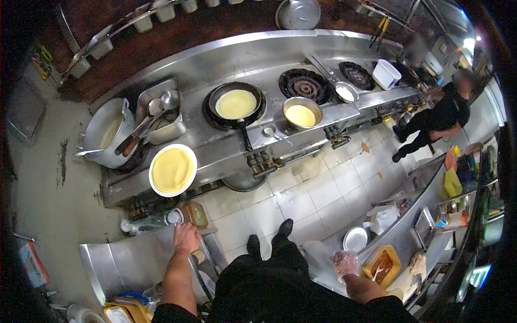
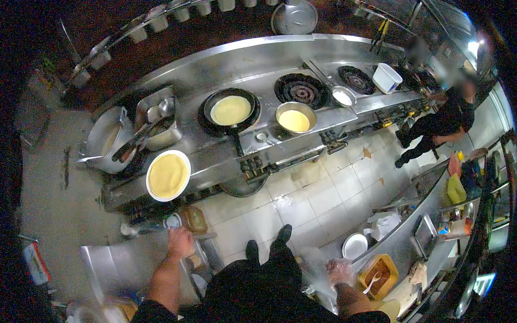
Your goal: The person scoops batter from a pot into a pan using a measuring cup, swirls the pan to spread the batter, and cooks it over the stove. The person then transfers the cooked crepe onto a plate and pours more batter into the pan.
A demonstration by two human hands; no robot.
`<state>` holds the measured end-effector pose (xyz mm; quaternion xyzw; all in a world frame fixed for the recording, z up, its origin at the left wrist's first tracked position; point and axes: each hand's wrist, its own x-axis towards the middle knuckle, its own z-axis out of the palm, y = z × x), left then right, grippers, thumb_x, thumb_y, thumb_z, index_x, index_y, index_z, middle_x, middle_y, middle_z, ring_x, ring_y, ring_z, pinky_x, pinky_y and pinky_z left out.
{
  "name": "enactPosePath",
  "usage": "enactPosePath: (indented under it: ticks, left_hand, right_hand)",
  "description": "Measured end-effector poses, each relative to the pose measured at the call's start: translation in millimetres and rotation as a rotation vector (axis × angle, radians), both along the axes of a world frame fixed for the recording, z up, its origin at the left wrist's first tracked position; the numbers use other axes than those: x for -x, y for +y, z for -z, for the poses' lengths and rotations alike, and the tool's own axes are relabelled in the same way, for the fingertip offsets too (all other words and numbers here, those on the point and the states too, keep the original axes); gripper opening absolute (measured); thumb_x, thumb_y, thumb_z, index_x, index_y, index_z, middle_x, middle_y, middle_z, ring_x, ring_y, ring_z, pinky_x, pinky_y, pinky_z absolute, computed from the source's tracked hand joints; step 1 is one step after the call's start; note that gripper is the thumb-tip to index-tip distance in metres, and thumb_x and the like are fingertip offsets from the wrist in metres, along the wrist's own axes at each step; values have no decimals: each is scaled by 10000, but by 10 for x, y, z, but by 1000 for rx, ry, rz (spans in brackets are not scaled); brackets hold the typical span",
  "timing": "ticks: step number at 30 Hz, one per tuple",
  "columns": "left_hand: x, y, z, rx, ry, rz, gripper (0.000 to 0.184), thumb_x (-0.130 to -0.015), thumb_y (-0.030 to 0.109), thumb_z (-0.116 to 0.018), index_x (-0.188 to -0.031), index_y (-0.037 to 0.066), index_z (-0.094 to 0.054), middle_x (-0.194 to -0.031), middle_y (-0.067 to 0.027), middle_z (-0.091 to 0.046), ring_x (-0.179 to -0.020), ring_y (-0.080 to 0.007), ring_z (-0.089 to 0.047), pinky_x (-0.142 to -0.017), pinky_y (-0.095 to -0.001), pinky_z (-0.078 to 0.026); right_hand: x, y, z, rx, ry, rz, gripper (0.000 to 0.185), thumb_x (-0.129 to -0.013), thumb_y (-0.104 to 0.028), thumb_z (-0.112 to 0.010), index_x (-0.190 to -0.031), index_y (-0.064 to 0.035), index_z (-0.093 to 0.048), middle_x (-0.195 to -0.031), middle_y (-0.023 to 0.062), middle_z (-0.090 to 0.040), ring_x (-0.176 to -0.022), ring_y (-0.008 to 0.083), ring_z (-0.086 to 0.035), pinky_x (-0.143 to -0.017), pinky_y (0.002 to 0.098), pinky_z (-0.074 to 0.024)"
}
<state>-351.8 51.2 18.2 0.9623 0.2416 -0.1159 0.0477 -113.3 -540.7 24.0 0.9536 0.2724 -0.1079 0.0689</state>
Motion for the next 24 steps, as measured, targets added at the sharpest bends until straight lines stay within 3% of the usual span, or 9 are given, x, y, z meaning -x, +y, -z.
enactPosePath:
  ticks: [4, 7, 10, 13, 16, 19, 20, 22, 24]
  left_hand:
    - [74, 5, 88, -75, -85, 51, 265, -869, 259, -560, -933, 60, -723, -1017, -112, -647, -1082, -259, -569, -1011, -420, -354]
    - [52, 19, 45, -23, -64, 45, 258, -869, 258, -561, -917, 62, -722, -1016, -107, -648, -1075, -261, -573, -1002, -419, -357]
    - [12, 6, -25, 29, -71, -2, 248, -864, 260, -570, -903, 65, -718, -1006, -107, -647, -1060, -257, -578, -982, -415, -366]
    - [54, 18, 82, -5, -65, 13, 240, -855, 258, -579, -887, 64, -716, -985, -105, -647, -1035, -256, -587, -968, -410, -373]
    - [95, 27, 217, -75, -167, 24, 219, -839, 246, -592, -832, 64, -715, -938, -106, -646, -994, -263, -599, -935, -418, -384]
    - [39, 14, 96, -38, -187, 27, 202, -828, 227, -600, -786, 63, -711, -910, -106, -645, -956, -275, -605, -903, -428, -388]
    - [50, 38, 135, -32, -185, 41, 197, -824, 223, -604, -780, 64, -710, -905, -107, -644, -948, -277, -605, -895, -431, -389]
    - [78, 79, 205, -21, -178, 61, 187, -817, 216, -612, -767, 65, -710, -895, -110, -641, -934, -279, -605, -878, -436, -391]
    - [39, 0, 58, -87, -222, 78, 185, -817, 217, -615, -775, 65, -712, -895, -106, -639, -935, -276, -603, -880, -435, -389]
  right_hand:
    - [-28, 150, -116, 79, 166, 188, 216, -876, -320, -573, -839, -152, -702, -910, 88, -682, -912, 322, -630, -818, 472, -479]
    - [-8, 49, -43, 32, 25, 2, 220, -881, -303, -571, -809, -157, -719, -867, 104, -699, -864, 316, -664, -776, 459, -512]
    - [-74, 237, -287, 87, 164, 75, 242, -873, -309, -570, -773, -141, -711, -845, 127, -696, -813, 364, -652, -739, 477, -512]
    - [-16, 361, -458, 64, 124, 236, 215, -848, -303, -585, -784, -147, -718, -843, 127, -695, -817, 357, -655, -750, 470, -516]
    - [-22, 57, -89, 42, 175, 177, 249, -871, -316, -559, -795, -139, -716, -842, 126, -692, -819, 334, -661, -734, 458, -519]
    - [-24, 174, -275, 120, 112, 57, 262, -886, -326, -537, -815, -154, -721, -808, 126, -685, -798, 313, -668, -710, 445, -522]
    - [-42, 70, -46, 85, 141, 116, 271, -904, -324, -506, -830, -180, -724, -800, 126, -683, -786, 303, -672, -695, 447, -522]
    - [-43, -121, 256, 73, 172, 134, 271, -893, -337, -515, -917, -170, -728, -893, 115, -706, -843, 309, -687, -763, 457, -527]
    - [-24, -129, 192, 81, 206, 158, 290, -884, -353, -520, -968, -171, -729, -931, 116, -717, -869, 317, -693, -804, 464, -529]
